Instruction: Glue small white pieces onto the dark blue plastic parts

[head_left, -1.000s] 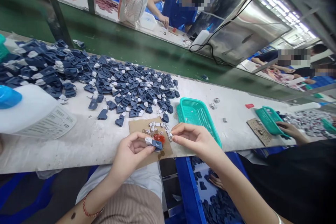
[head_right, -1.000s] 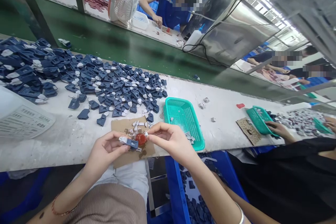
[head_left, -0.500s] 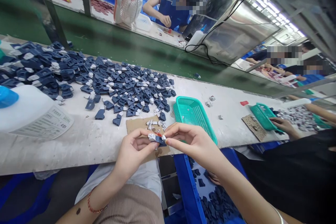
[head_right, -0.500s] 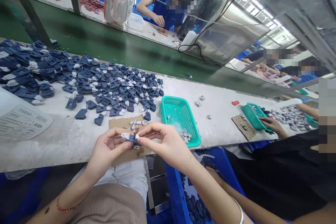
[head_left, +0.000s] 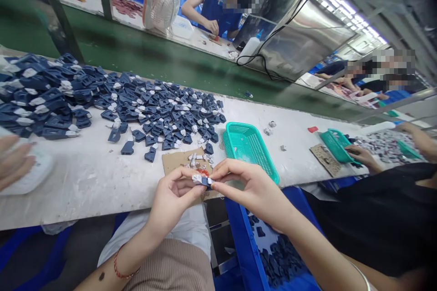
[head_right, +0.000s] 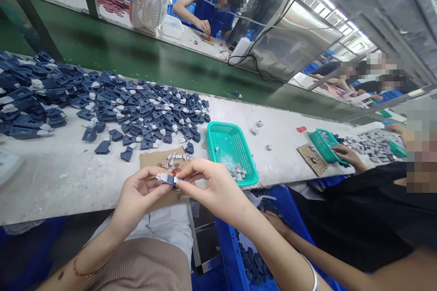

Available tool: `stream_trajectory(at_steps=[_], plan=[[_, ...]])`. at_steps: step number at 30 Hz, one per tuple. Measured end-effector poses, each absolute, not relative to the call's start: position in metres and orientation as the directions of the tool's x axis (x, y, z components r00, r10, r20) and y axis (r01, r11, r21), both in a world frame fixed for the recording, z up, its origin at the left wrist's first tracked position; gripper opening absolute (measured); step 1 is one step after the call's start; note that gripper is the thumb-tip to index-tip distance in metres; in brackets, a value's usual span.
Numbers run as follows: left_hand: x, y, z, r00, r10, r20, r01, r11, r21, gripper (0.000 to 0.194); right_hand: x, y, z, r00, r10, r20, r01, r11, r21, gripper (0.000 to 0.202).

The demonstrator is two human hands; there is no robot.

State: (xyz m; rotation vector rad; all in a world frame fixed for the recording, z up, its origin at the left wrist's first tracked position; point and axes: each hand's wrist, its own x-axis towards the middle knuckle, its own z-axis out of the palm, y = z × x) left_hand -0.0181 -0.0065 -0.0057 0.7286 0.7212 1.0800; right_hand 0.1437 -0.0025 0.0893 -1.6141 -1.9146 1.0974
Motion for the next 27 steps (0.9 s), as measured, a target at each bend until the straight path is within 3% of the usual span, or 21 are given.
stream_trajectory(at_steps=[5, 10, 15, 19, 23, 27], plan=[[-0.019, -0.009, -0.006, 0.314, 0.938, -0.149, -0.493, 0.295, 0.818, 0.017, 0.142, -0.006, 0.091, -0.246, 0.952, -0.18, 0.637, 0.019, -0.771, 0.011], [-0.02, -0.012, -0.003, 0.32, 0.935, -0.154, -0.513, 0.308, 0.801, 0.016, 0.144, -0.012, 0.093, -0.173, 0.954, -0.244, 0.552, -0.111, -0.826, 0.018], [-0.021, -0.015, -0.004, 0.281, 0.955, -0.092, -0.517, 0.231, 0.824, 0.013, 0.143, -0.024, 0.073, -0.116, 0.958, -0.261, 0.291, -0.218, -0.931, 0.038], [-0.019, -0.017, -0.009, 0.267, 0.962, -0.052, -0.433, 0.168, 0.886, 0.012, 0.127, -0.036, 0.053, -0.151, 0.928, -0.341, 0.03, -0.341, -0.94, 0.054], [-0.014, -0.026, -0.017, 0.298, 0.952, -0.068, -0.382, 0.185, 0.905, 0.017, 0.111, -0.049, 0.041, -0.025, 0.958, -0.284, -0.1, -0.285, -0.953, 0.046], [-0.01, -0.032, -0.031, 0.29, 0.957, -0.006, -0.272, 0.088, 0.958, 0.025, 0.107, -0.067, 0.022, 0.109, 0.959, -0.26, -0.198, -0.236, -0.952, 0.057]])
